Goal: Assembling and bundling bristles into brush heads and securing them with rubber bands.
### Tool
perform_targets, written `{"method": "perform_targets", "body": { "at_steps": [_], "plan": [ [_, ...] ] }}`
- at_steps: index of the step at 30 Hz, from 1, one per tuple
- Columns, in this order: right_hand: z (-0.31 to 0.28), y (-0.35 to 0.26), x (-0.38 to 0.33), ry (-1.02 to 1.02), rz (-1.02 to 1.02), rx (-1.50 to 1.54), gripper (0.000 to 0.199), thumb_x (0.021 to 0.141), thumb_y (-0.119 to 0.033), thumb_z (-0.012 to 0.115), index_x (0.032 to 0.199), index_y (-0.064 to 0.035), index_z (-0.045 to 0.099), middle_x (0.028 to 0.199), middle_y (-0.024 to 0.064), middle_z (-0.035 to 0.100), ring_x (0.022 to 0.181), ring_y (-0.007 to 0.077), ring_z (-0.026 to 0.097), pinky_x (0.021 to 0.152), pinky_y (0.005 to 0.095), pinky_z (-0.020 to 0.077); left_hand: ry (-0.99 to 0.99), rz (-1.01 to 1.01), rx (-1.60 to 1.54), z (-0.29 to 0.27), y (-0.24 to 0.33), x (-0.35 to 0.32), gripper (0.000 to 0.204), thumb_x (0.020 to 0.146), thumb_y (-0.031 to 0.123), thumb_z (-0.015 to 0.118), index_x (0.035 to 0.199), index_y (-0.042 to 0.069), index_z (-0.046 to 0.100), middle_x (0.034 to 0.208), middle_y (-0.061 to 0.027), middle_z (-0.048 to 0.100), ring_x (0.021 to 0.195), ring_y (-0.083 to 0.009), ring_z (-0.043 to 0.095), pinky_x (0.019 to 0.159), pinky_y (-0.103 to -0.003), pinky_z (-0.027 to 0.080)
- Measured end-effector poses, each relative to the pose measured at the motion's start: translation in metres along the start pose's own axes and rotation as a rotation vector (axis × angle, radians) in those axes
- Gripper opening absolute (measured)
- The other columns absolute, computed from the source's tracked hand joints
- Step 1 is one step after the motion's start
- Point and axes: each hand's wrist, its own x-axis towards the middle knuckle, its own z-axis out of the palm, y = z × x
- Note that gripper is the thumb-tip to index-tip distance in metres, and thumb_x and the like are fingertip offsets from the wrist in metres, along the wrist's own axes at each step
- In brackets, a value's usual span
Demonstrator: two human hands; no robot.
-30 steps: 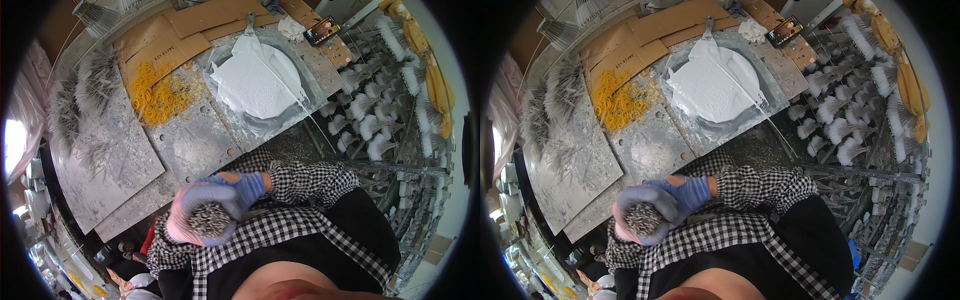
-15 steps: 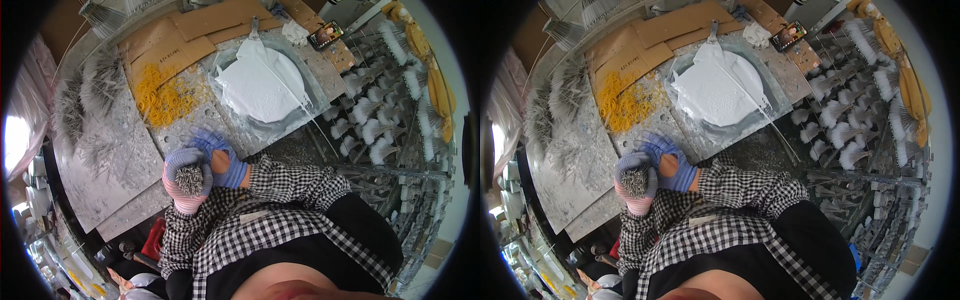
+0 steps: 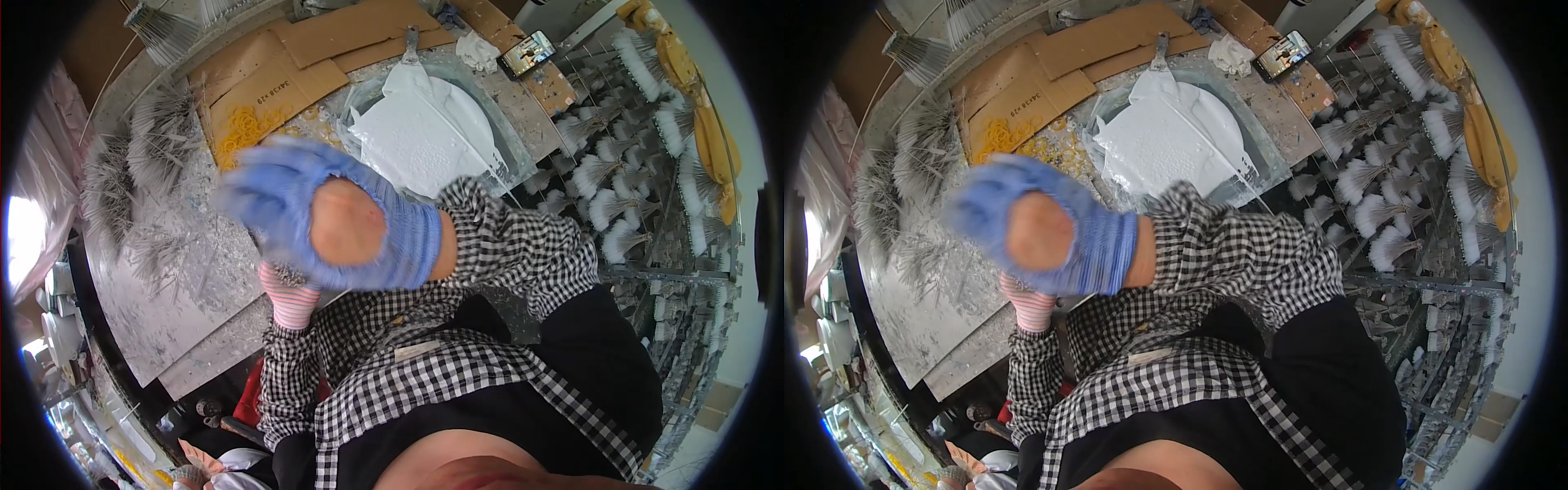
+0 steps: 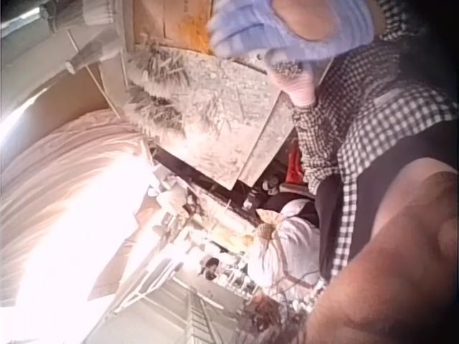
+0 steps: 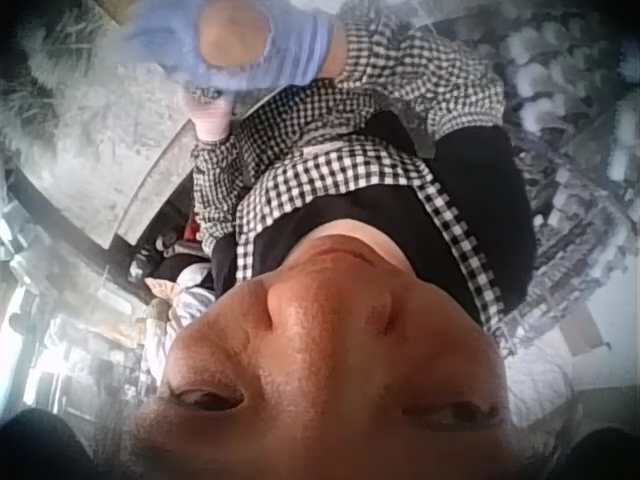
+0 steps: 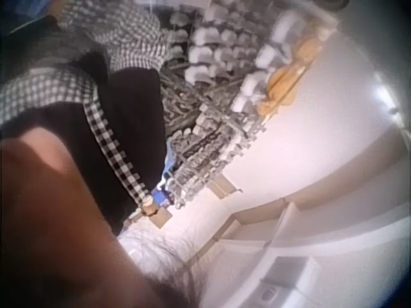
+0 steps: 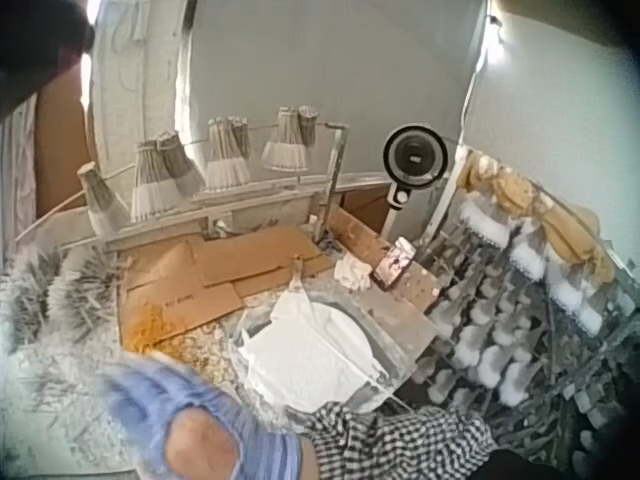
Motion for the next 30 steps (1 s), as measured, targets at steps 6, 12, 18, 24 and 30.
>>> {"method": "perform_targets", "body": {
  "at_steps": [6, 12, 18, 24, 30],
  "plan": [
    [0.077, -0.005, 0.018, -0.560, -0.113, 0.144, 0.071, 0.088, -0.063, 0.059, 0.140, -0.0142, 0.055, 0.141, 0.0126, 0.055, 0.129, 0.0288, 0.052, 0.113, 0.0410, 0.0376, -0.043, 0.018, 0.109, 0.007, -0.002, -0.009, 0.027, 0.091, 0.001, 0.067, 0.116, 0.005, 0.057, 0.105, -0.0083, 0.068, 0.098, -0.0136, 0.064, 0.090, -0.030, 0.053],
    [0.092, 0.001, 0.020, -0.543, -0.108, 0.178, 0.067, 0.088, -0.061, 0.062, 0.132, -0.0112, 0.061, 0.132, 0.0117, 0.062, 0.122, 0.0267, 0.058, 0.107, 0.0383, 0.0446, -0.116, 0.035, 0.223, -0.026, -0.006, -0.023, 0.025, 0.092, 0.002, 0.066, 0.116, 0.005, 0.058, 0.105, -0.0094, 0.068, 0.098, -0.0140, 0.065, 0.089, -0.031, 0.053],
    [0.053, -0.015, 0.031, -1.136, -0.127, 0.200, 0.059, 0.090, -0.065, 0.060, 0.127, -0.0190, 0.066, 0.126, 0.0114, 0.066, 0.119, 0.0252, 0.061, 0.101, 0.0410, 0.0508, -0.114, 0.067, 0.337, 0.002, -0.011, 0.007, 0.023, 0.093, 0.004, 0.065, 0.115, 0.004, 0.058, 0.105, -0.0105, 0.069, 0.097, -0.0145, 0.066, 0.089, -0.032, 0.054],
    [0.086, -0.006, 0.047, -0.613, -0.724, 0.052, 0.065, 0.086, -0.075, 0.053, 0.119, -0.0221, 0.072, 0.100, 0.0063, 0.073, 0.102, 0.0277, 0.065, 0.085, 0.0391, 0.0514, -0.140, 0.081, 0.464, -0.023, -0.014, -0.006, 0.021, 0.094, 0.005, 0.064, 0.114, 0.004, 0.059, 0.104, -0.0117, 0.070, 0.097, -0.0149, 0.066, 0.089, -0.032, 0.054],
    [0.089, -0.035, 0.008, -0.442, -0.639, 0.590, 0.059, 0.089, -0.069, 0.056, 0.120, -0.0221, 0.072, 0.099, 0.0074, 0.073, 0.100, 0.0291, 0.066, 0.086, 0.0401, 0.0517, -0.192, 0.093, 0.581, -0.043, -0.003, -0.058, 0.019, 0.095, 0.007, 0.063, 0.114, 0.004, 0.059, 0.104, -0.0128, 0.070, 0.096, -0.0154, 0.067, 0.088, -0.033, 0.054]
  ]
}}
